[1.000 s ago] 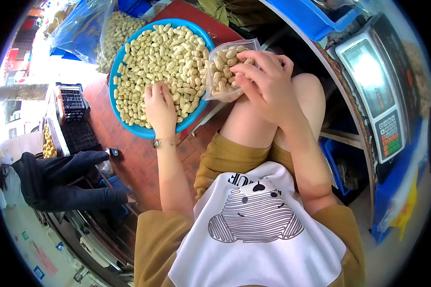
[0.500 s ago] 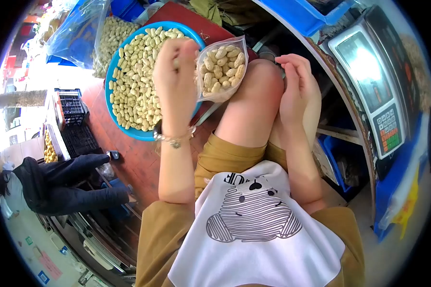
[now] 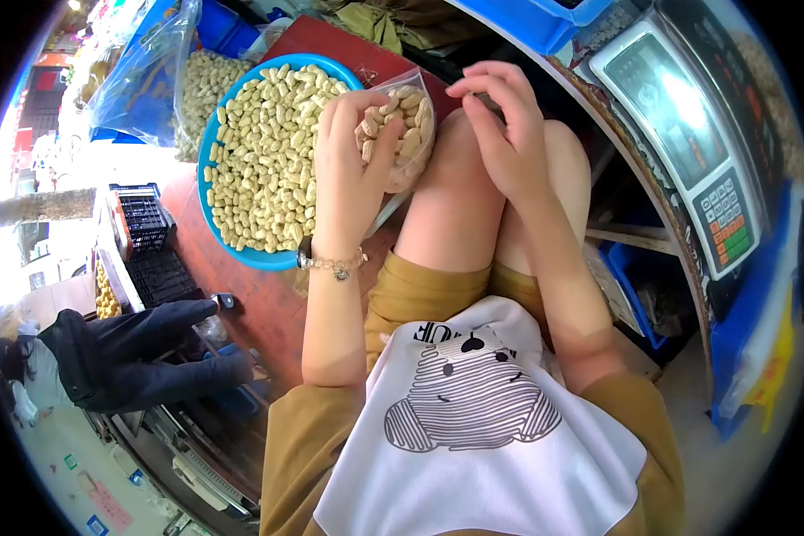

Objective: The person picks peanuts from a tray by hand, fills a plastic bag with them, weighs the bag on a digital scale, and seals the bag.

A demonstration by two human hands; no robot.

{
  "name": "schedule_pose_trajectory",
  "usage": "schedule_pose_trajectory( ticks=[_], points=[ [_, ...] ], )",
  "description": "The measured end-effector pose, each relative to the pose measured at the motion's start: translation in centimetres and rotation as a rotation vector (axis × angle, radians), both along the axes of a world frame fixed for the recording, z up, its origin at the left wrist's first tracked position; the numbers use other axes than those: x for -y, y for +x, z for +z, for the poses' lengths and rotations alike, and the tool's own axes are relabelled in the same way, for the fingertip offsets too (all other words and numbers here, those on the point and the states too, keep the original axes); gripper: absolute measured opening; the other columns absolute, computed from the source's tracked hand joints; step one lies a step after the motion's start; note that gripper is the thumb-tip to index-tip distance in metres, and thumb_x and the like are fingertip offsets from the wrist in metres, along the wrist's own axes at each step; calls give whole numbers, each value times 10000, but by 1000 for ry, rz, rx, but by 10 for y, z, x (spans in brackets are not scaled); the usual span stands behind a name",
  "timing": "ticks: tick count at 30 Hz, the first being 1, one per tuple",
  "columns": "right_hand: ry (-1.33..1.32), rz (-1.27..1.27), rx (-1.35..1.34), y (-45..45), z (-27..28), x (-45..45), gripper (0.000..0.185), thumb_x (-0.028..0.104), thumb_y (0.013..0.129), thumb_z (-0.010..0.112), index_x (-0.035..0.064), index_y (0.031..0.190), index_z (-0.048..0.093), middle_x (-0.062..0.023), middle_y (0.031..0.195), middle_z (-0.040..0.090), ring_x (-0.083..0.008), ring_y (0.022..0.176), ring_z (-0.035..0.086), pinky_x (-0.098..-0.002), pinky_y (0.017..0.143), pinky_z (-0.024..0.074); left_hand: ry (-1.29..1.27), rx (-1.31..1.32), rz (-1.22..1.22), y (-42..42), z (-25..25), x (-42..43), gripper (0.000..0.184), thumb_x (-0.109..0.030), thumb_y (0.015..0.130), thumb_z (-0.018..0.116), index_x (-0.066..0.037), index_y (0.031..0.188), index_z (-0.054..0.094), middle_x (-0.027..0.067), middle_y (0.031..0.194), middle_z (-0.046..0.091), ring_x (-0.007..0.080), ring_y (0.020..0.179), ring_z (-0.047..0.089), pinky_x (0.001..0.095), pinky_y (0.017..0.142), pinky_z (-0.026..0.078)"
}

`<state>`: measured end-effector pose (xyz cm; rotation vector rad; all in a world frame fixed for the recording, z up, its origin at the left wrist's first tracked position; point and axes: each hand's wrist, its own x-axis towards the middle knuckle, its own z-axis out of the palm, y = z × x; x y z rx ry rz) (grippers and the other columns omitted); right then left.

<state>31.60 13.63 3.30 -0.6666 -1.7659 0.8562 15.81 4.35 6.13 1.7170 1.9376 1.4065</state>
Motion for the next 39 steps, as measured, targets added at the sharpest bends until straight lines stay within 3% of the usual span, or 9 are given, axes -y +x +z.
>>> schedule_pose_trajectory(
  ticks=[3,6,9,14,18,21,29,30,39],
  points=[
    [250,58,167,-7,10,-15,228,-39,775,551,79,925,675,-78,1098,578,-275,987,549,-359,878,449,47,-60,-25,-3,-1,9,176,-79,857,648,-33,1024,619,99,1040,581,233,981,574,356,880,459],
    [471,161,338,-12,12,-33,307,-52,719,566,118,941,694,-67,1135,588,-289,1042,548,-403,898,447,-11,-544,142,5,16,37,169,-97,810,681,-53,961,618,104,1047,558,278,910,545,372,839,434],
    [521,294,570,-14,11,-58,329,-82,734,552,105,974,679,-65,1144,583,-271,1056,539,-376,913,448,-193,-590,146,2,16,61,183,-136,799,704,-68,951,629,80,1068,541,260,900,525,378,825,423],
    [782,456,810,-31,30,-74,86,114,765,684,48,786,632,-35,867,610,-235,913,558,-369,822,456,-273,-507,19,-11,6,66,78,-112,858,612,-44,834,583,117,737,600,317,715,583,401,693,452],
    [564,608,803,-29,53,-92,135,131,774,684,22,717,627,-75,777,607,-263,871,563,-366,809,457,-162,-665,-118,-36,36,60,65,-95,820,622,-37,827,595,122,746,617,311,735,594,404,708,461],
    [723,525,700,8,105,-86,129,127,770,683,13,736,635,-92,788,615,-272,849,572,-378,796,460,-91,-643,-162,-29,95,54,48,-59,802,623,-36,844,618,124,744,610,326,736,578,406,718,460],
    [326,344,802,140,261,-65,196,195,860,620,43,953,700,-127,924,673,-291,893,633,-391,801,497,257,-745,-409,-3,222,-40,85,-66,865,629,-10,901,577,135,786,590,303,716,573,340,677,469],
    [497,257,651,159,264,-78,152,153,829,666,8,857,703,-140,789,676,-249,753,654,-322,719,511,273,-696,-446,7,236,-54,103,-77,883,627,4,907,568,123,778,612,253,687,594,303,658,471],
    [388,-423,816,293,351,-66,247,257,855,620,54,941,730,-127,838,713,-214,771,659,-348,721,503,416,-565,-848,125,301,-220,140,-109,951,552,27,920,566,37,836,628,92,785,593,251,726,483]
  ],
)
